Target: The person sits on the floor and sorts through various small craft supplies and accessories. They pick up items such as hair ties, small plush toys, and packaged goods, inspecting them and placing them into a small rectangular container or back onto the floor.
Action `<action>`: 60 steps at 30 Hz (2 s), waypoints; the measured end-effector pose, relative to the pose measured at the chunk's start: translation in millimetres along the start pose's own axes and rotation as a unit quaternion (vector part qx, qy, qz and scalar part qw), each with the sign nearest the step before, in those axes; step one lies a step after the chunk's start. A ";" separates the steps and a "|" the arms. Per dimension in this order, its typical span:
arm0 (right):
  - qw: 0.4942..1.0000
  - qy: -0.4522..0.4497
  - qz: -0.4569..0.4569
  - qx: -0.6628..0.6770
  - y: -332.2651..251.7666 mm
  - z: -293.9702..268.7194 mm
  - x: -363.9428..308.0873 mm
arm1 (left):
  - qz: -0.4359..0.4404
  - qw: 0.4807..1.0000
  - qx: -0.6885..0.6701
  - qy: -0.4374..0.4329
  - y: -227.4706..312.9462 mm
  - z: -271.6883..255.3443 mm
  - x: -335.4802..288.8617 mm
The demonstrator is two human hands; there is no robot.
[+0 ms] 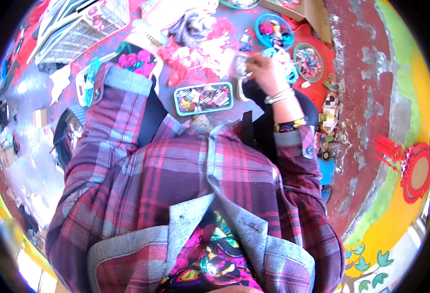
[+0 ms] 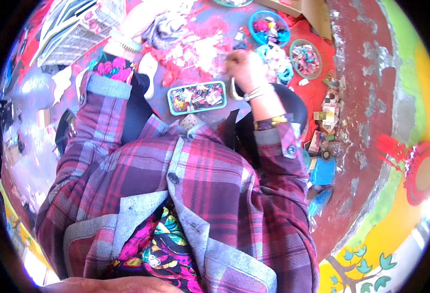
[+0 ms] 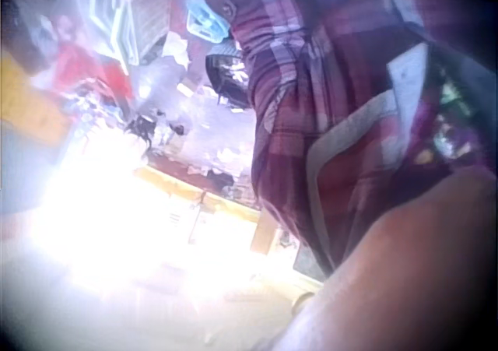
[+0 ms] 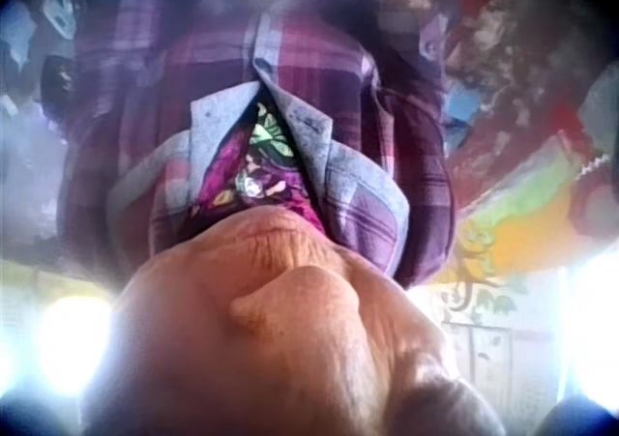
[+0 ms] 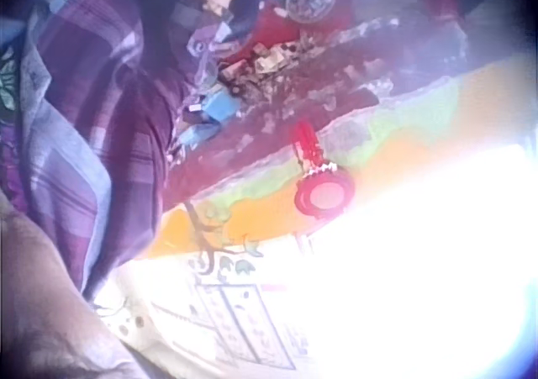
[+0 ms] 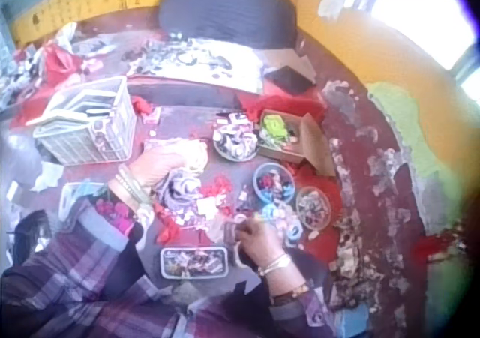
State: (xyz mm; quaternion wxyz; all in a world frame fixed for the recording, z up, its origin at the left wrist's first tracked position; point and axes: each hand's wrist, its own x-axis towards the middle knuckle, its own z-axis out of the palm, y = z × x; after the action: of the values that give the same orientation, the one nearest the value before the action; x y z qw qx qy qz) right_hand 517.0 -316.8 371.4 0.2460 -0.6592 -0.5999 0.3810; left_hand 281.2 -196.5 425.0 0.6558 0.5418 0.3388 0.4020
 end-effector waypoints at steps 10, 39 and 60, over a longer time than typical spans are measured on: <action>0.938 0.134 0.009 0.320 -51.1 -31.5 -103.9 | -0.030 0.997 0.021 -0.063 -35.7 -22.7 17.9; 0.576 0.632 0.229 0.466 227.8 -124.0 -384.9 | 0.043 0.905 0.375 -0.196 -73.9 70.3 -32.2; 0.456 0.582 0.439 0.510 326.8 -26.8 -466.7 | 0.105 0.893 0.379 -0.221 -81.2 72.2 -40.9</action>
State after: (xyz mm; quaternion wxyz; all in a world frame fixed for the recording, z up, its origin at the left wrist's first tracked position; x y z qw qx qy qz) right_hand 740.1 -821.9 228.5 0.6302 -0.6606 0.3535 0.2038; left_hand 339.4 -272.0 358.8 0.4130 0.8564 0.2529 0.1791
